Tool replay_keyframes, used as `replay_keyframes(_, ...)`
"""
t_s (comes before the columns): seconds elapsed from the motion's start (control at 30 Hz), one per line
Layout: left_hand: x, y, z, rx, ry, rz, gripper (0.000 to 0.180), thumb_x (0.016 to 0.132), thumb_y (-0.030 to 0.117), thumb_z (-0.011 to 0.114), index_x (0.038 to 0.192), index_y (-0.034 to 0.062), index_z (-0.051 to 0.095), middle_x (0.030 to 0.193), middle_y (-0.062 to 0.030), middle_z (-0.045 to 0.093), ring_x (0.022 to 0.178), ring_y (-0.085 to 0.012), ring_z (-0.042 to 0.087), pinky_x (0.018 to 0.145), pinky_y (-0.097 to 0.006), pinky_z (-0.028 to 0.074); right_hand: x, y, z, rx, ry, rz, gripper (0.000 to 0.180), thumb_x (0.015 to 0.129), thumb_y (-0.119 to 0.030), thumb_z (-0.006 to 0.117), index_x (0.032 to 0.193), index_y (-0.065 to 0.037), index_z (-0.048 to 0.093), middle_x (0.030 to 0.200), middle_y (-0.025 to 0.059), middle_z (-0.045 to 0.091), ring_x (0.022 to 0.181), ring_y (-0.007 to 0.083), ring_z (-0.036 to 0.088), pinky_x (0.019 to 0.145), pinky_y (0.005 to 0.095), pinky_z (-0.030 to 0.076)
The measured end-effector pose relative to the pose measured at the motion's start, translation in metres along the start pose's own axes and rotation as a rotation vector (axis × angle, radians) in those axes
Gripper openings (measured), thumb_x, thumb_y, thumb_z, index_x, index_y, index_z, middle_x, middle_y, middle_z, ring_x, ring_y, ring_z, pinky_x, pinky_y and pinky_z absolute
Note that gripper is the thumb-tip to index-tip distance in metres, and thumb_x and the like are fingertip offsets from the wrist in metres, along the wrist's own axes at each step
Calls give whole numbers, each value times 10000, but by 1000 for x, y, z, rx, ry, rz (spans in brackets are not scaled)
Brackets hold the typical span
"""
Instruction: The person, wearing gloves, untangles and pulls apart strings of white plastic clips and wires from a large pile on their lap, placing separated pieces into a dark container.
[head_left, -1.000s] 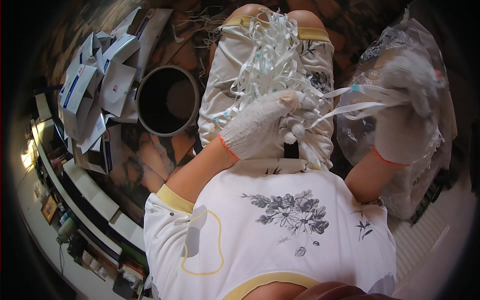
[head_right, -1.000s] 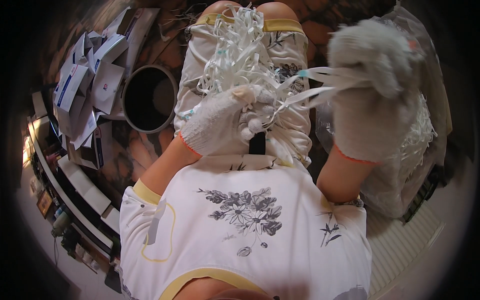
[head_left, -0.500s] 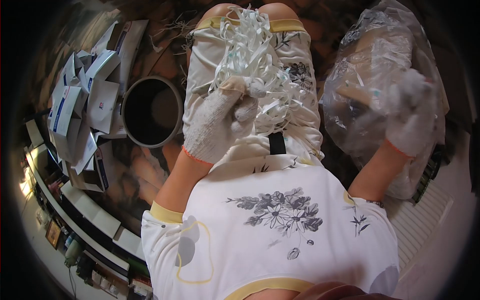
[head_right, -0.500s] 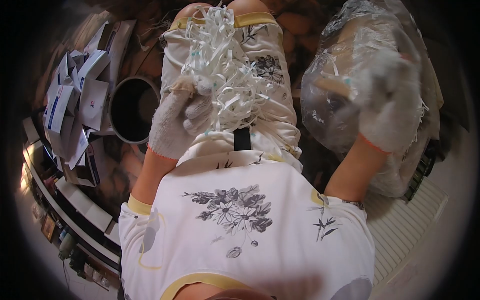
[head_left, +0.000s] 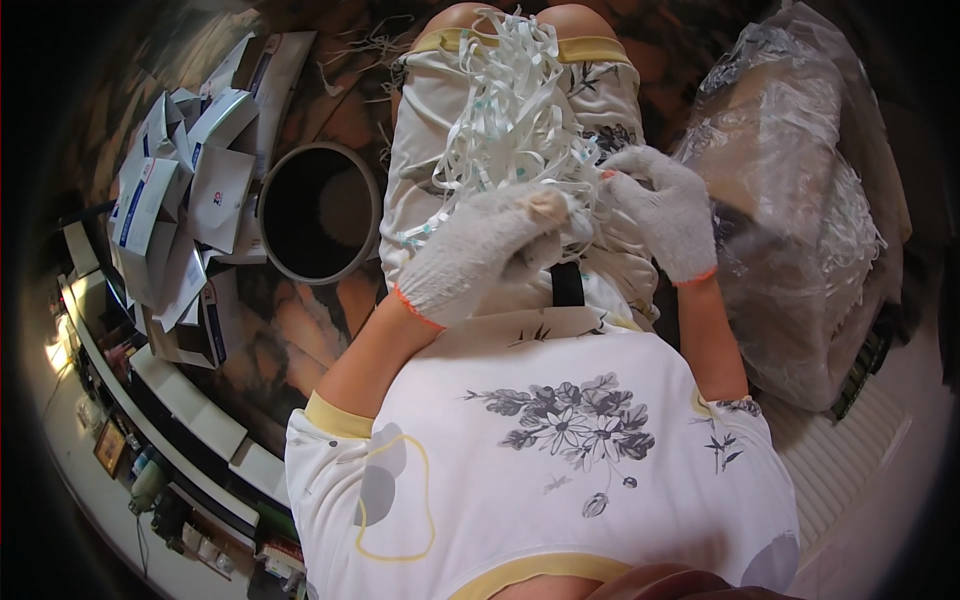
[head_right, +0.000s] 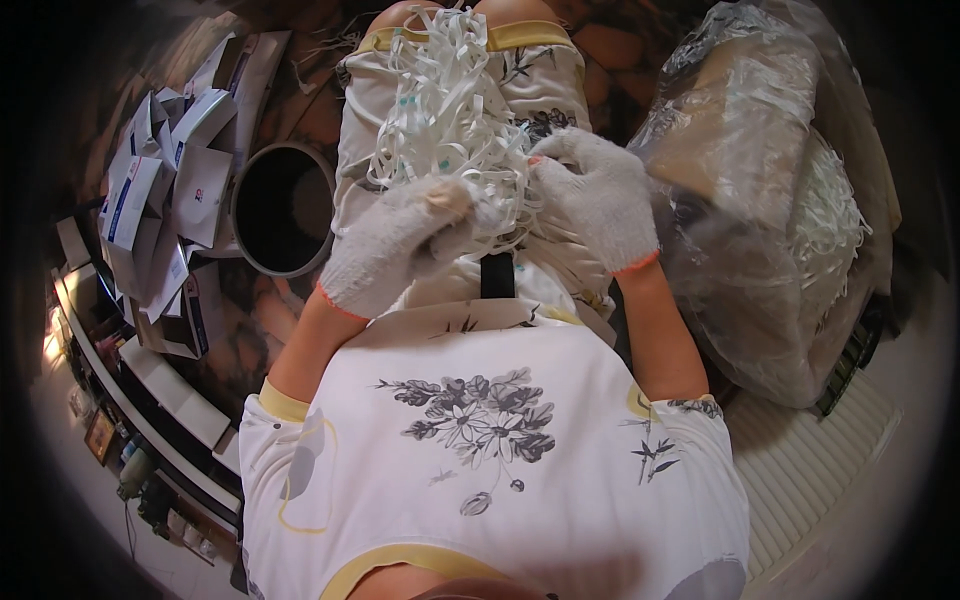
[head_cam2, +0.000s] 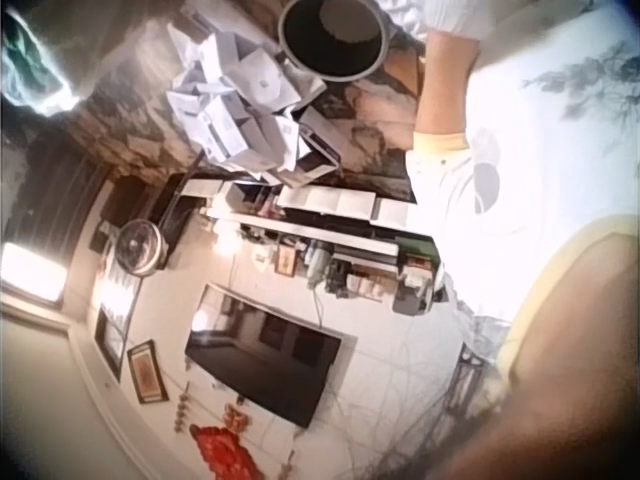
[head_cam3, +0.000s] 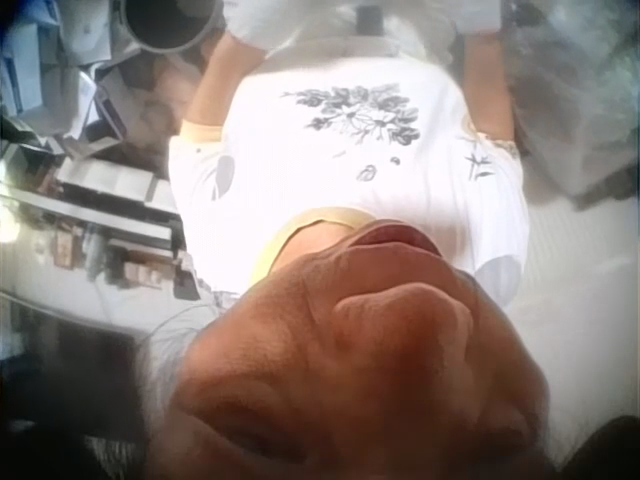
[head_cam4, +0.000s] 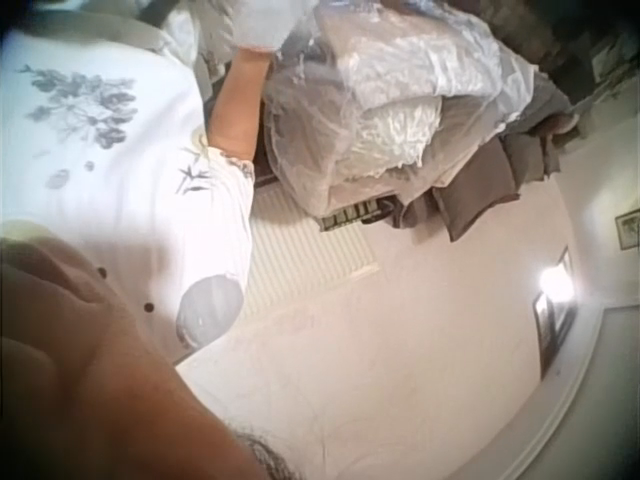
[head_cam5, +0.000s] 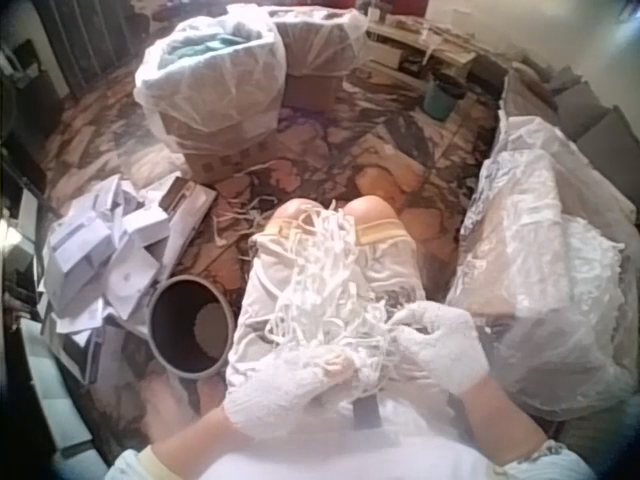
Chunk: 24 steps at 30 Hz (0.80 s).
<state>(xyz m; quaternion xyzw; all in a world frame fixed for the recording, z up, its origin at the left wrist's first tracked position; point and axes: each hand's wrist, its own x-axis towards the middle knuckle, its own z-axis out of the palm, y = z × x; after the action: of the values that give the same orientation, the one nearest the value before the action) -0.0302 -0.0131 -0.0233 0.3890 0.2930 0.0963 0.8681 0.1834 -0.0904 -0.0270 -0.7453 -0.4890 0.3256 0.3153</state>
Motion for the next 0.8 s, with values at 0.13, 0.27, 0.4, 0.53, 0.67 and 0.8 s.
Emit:
replay_keyframes(0.13, 2, -6, 13, 55, -1, 3, 316, 962, 359, 540, 1031, 59, 613, 732, 61, 491, 616, -32, 386, 520, -187, 305, -28, -38, -8, 173, 53, 61, 248, 795, -52, 706, 1040, -35, 674, 852, 77, 683, 765, 95, 642, 659, 227, 503)
replay_keyframes(0.27, 4, -5, 12, 99, -33, -39, 262, 974, 312, 536, 1003, 60, 606, 775, 50, 504, 663, -37, 428, 548, -193, 345, -40, -48, -10, -68, -141, -384, 300, 746, 62, 717, 1018, -57, 675, 866, 9, 649, 753, 72, 619, 653, 208, 525)
replay_keyframes(0.4, 2, -4, 5, 180, -99, -63, 236, 987, 275, 505, 954, 52, 575, 787, 43, 491, 686, -42, 452, 602, -202, 406, -41, -34, -21, 143, 95, -219, 414, 710, 83, 724, 1092, -61, 653, 904, 42, 626, 793, 89, 616, 674, 234, 540)
replay_keyframes(0.53, -5, -8, 13, 155, -132, 30, 242, 987, 255, 485, 980, 36, 588, 772, 20, 509, 690, -56, 474, 628, -218, 436, -28, -44, -1, -45, 19, -475, 413, 705, 91, 675, 1091, -55, 653, 1048, 111, 637, 908, 206, 646, 778, 264, 540)
replay_keyframes(0.67, -9, 1, 8, 448, -147, 116, 267, 963, 254, 520, 1034, 12, 610, 829, -28, 581, 730, -95, 526, 661, -245, 457, -27, -33, -4, -31, -26, -478, 254, 706, 77, 664, 942, -16, 669, 1038, 117, 641, 912, 230, 645, 736, 278, 538)
replay_keyframes(0.8, -13, 1, 0, 422, -186, 37, 279, 923, 254, 587, 1061, 14, 621, 902, -37, 625, 808, -116, 561, 742, -271, 472, -40, -31, -16, 261, -214, -231, 95, 807, -5, 658, 897, 0, 626, 952, 107, 638, 645, 159, 607, 584, 255, 497)
